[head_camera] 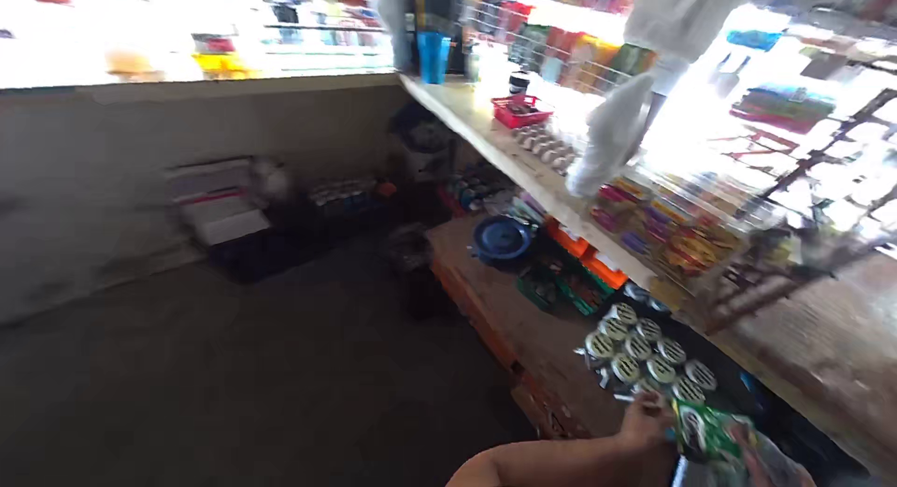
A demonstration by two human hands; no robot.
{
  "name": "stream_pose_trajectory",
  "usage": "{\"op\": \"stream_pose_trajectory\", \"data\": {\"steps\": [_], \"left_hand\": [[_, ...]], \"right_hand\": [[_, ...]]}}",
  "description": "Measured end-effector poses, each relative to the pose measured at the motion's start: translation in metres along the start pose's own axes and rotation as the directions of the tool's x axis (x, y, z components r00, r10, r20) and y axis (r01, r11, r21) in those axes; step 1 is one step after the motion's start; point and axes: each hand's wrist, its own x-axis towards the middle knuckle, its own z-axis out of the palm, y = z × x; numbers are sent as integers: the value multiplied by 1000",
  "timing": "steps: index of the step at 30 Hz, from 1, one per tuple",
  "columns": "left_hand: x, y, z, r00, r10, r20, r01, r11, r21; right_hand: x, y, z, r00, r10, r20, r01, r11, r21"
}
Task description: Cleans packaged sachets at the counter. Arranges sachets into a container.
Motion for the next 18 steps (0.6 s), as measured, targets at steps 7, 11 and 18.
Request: {"op": "stream_pose_trajectory", "data": {"steps": [7, 11, 18], "left_hand": [[-7, 9, 4, 884, -273, 380, 416, 830, -371], [6, 20, -4, 865, -247, 438, 466, 717, -518], [20, 18, 0, 798, -156, 582, 540, 616, -574]], "right_hand": [[-20, -12, 20, 747, -660, 82, 638, 676, -370], [-37, -23, 19, 770, -556, 312, 613, 781, -122], [-3, -47, -36, 971, -231, -62, 218, 962, -166]]}}
